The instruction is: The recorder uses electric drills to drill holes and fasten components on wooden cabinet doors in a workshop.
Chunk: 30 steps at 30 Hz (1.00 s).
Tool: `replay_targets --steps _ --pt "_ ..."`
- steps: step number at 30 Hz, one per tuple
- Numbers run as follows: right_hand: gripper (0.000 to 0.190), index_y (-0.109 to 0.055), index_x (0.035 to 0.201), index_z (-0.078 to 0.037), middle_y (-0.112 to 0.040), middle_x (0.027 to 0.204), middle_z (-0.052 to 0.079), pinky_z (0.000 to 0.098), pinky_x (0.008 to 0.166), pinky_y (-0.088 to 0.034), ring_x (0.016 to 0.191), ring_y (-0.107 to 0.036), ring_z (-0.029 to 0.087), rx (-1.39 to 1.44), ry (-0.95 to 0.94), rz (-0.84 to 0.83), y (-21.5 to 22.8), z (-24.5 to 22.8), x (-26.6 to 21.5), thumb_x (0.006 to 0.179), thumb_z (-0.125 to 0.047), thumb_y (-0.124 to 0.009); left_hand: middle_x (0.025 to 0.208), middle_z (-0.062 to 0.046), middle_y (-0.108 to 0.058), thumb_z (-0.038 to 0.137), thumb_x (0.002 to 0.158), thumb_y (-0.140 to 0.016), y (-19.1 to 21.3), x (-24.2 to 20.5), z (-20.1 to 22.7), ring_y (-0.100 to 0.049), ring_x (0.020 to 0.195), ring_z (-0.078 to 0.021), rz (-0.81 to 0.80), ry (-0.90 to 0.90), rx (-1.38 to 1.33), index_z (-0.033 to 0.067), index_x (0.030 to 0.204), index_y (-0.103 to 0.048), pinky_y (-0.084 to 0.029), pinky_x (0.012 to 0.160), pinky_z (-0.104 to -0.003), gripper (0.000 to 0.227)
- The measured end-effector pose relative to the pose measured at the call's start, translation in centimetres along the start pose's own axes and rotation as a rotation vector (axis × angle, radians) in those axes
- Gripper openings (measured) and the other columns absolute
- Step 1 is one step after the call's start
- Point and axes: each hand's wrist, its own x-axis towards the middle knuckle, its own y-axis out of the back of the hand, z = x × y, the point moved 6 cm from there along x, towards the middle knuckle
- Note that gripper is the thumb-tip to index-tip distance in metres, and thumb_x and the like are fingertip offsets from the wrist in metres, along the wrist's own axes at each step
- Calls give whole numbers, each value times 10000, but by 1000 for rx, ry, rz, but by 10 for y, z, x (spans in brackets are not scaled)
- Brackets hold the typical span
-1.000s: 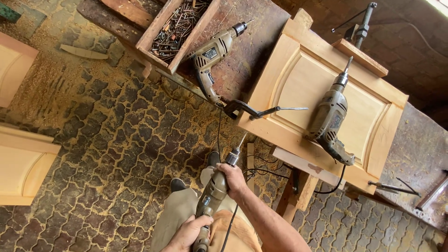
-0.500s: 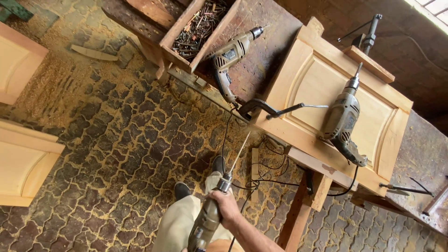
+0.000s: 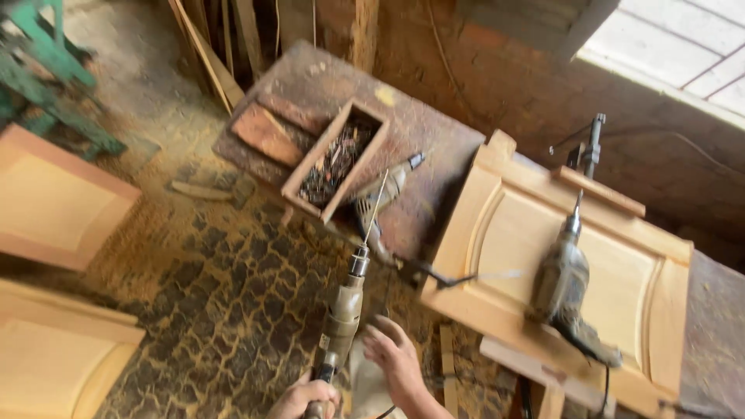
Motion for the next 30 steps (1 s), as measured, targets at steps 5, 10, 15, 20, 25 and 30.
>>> replay_targets --steps 5,10,15,20,25,30 --pt "598 -390 1469 -55 -527 1437 225 531 864 -589 1190 -643 428 383 -213 407 109 30 89 945 -205 -635 692 -111 -564 169 829 -683 -43 24 101 -555 537 -195 -226 124 -53 -36 1022 -560 -478 503 -318 307" --pt "605 -460 1451 -4 -560 1340 317 597 784 -535 1100 -609 492 419 -110 285 207 91 181 916 -219 -642 659 -91 -575 166 822 -699 -27 40 152 -552 500 -178 -352 10 -245 -71 1042 -594 -467 448 -314 340" --pt "507 -484 1387 -27 -586 1307 256 598 955 -556 1206 -632 425 562 -443 354 217 116 192 967 -300 -566 712 -94 -619 179 780 -717 36 52 241 -587 526 -168 -16 -324 -269 -41 1032 -554 -503 438 -302 371" --pt "504 -547 1302 76 -655 1210 271 565 834 -595 1083 -690 413 446 -298 386 169 44 138 944 -274 -607 793 -84 -643 110 706 -741 73 64 329 -588 560 -127 133 -406 -186 -2 1269 -470 -523 458 -252 635" --pt "440 -610 1229 68 -715 1118 244 474 700 -583 962 -740 400 251 -174 541 145 7 108 904 -225 -655 790 -83 -612 102 734 -774 112 114 394 -596 571 -142 -12 -373 -166 -11 1219 -475 -539 470 -258 581" --pt "362 -710 1077 114 -762 913 272 429 635 -567 754 -700 347 -275 -273 462 152 21 93 901 -202 -735 799 -59 -565 38 736 -748 86 118 467 -566 551 -182 149 -586 -38 55 1078 -466 -499 426 -352 443"
